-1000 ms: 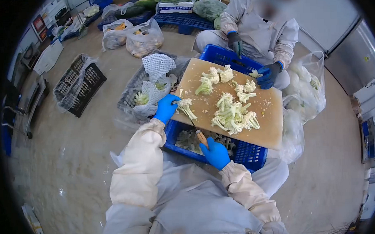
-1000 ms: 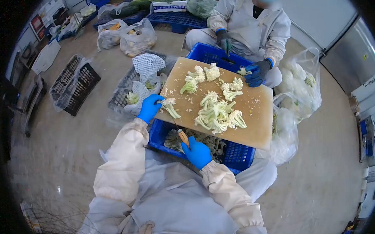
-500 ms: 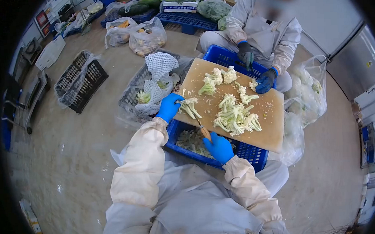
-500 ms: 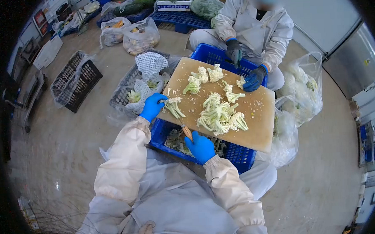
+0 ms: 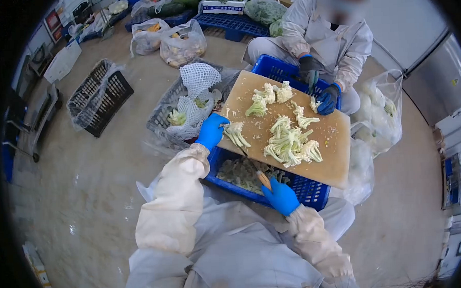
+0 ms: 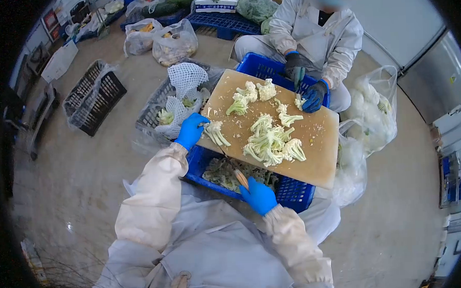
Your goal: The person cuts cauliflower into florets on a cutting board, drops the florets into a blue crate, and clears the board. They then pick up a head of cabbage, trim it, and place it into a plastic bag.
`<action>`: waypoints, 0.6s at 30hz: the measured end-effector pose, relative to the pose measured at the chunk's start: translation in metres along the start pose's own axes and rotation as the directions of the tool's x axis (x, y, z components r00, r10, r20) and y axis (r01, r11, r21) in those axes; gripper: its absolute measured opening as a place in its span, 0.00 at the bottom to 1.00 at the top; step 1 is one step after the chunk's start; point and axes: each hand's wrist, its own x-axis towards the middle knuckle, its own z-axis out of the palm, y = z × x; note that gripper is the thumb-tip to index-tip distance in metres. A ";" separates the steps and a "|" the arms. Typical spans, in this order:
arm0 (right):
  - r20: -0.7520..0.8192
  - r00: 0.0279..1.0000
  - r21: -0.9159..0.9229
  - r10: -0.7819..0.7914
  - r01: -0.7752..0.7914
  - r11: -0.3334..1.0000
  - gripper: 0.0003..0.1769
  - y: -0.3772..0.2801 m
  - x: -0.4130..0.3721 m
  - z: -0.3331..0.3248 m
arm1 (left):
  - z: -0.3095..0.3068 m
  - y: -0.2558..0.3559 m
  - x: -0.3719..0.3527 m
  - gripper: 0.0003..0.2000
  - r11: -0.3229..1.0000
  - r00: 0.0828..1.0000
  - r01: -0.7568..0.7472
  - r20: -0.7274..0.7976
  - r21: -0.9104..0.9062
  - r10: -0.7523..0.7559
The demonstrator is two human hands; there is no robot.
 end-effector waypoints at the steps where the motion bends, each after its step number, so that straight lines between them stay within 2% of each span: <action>1: 0.012 1.000 -0.005 0.020 -0.020 1.000 0.21 0.003 -0.016 -0.007 | 0.001 -0.002 0.000 0.14 0.998 0.999 -0.054 -0.004 0.013 0.054; 2: 0.016 1.000 -0.010 0.024 -0.024 1.000 0.21 0.006 -0.028 -0.015 | 0.000 -0.004 -0.002 0.14 0.999 0.999 -0.051 -0.004 0.007 0.051; 4: 0.023 1.000 0.003 -0.019 0.019 1.000 0.20 0.007 -0.046 -0.029 | -0.006 0.002 0.001 0.13 0.970 0.966 0.191 0.203 -0.150 -0.158; 5: -0.070 0.998 0.081 0.004 0.002 0.997 0.19 0.011 -0.048 -0.023 | -0.010 0.007 -0.001 0.14 0.977 0.997 -0.013 0.081 0.215 -0.005; 6: -0.071 0.997 0.080 0.005 0.001 0.997 0.19 0.007 -0.046 -0.025 | -0.016 0.023 0.004 0.14 0.977 0.997 -0.013 0.080 0.213 -0.004; 8: -0.141 0.982 0.202 0.129 -0.099 0.974 0.18 -0.005 -0.035 -0.030 | -0.018 0.051 0.014 0.17 0.990 0.997 -0.078 0.034 0.116 0.075; 10: -0.174 0.980 0.193 0.101 -0.067 0.979 0.18 -0.005 -0.016 -0.021 | -0.005 0.049 0.014 0.19 0.985 0.991 -0.129 0.046 0.113 0.125; 12: -0.200 0.977 0.182 0.072 -0.035 0.983 0.18 -0.007 -0.003 -0.013 | 0.008 0.041 0.015 0.17 0.972 0.976 -0.202 0.104 0.121 0.190; 14: -0.142 0.986 0.180 0.093 -0.066 0.981 0.19 -0.010 0.006 -0.007 | 0.015 0.032 0.015 0.15 0.982 0.982 -0.155 0.129 0.105 0.141; 16: -0.177 0.982 0.150 0.065 -0.039 0.988 0.19 -0.011 0.009 -0.003 | 0.019 0.029 0.015 0.14 0.990 0.983 -0.108 0.158 0.087 0.093; 18: -0.165 0.980 0.188 0.115 -0.083 0.979 0.19 -0.012 0.011 -0.003 | 0.017 0.028 0.015 0.12 0.997 0.987 -0.030 0.160 0.065 0.019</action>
